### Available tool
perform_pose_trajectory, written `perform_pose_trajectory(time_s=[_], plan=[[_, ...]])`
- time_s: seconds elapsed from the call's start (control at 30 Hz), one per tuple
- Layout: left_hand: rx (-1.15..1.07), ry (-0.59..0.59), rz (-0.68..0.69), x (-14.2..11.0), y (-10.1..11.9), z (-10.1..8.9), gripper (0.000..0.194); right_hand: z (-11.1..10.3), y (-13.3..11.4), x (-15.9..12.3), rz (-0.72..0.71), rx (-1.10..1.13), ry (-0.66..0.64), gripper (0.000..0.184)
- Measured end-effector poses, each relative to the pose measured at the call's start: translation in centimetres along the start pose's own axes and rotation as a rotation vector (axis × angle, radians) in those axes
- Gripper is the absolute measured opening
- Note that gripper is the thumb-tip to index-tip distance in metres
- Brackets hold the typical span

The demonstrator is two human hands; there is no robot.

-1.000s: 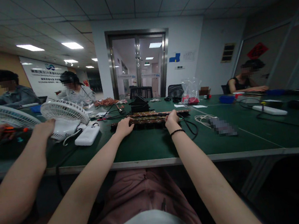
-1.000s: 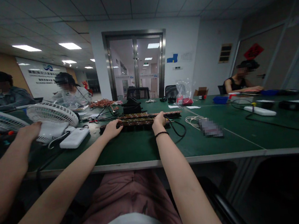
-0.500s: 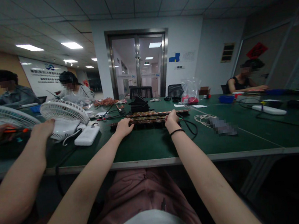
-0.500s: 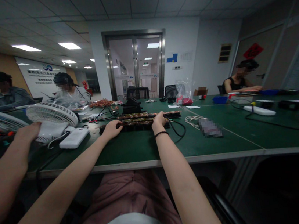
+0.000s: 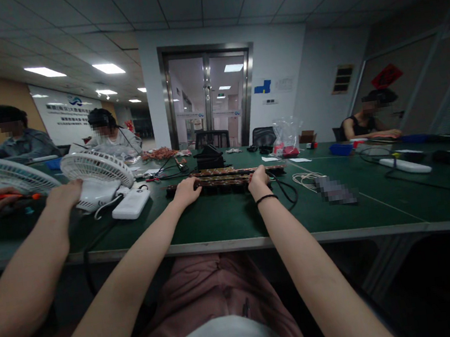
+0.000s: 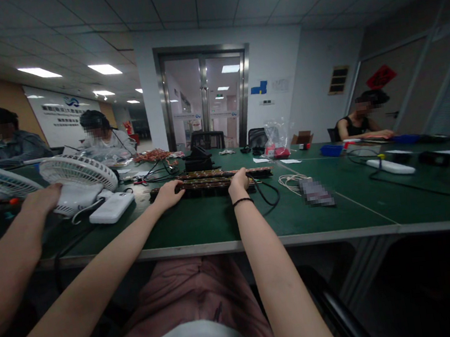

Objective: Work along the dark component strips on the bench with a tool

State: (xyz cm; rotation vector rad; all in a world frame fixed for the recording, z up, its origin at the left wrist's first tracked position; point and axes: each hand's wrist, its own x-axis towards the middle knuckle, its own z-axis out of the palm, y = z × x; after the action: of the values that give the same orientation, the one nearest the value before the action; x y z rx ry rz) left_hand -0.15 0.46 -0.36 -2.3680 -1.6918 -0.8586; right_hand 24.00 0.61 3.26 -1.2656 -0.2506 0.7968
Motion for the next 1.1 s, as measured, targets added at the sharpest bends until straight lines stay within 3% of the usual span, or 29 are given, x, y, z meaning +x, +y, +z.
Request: perform_pose_trajectory(time_s=[0.5, 1.1], plan=[[0.029, -0.014, 0.019, -0.1, -0.1, 0.0, 0.028, -0.3, -0.4, -0.7, 0.019, 0.023, -0.012, 0.018], [0.012, -0.019, 0.002, -0.1, 0.1, -0.1, 0.027, 0.0, 0.2, 0.4, -0.006, 0.04, -0.01, 0.019]])
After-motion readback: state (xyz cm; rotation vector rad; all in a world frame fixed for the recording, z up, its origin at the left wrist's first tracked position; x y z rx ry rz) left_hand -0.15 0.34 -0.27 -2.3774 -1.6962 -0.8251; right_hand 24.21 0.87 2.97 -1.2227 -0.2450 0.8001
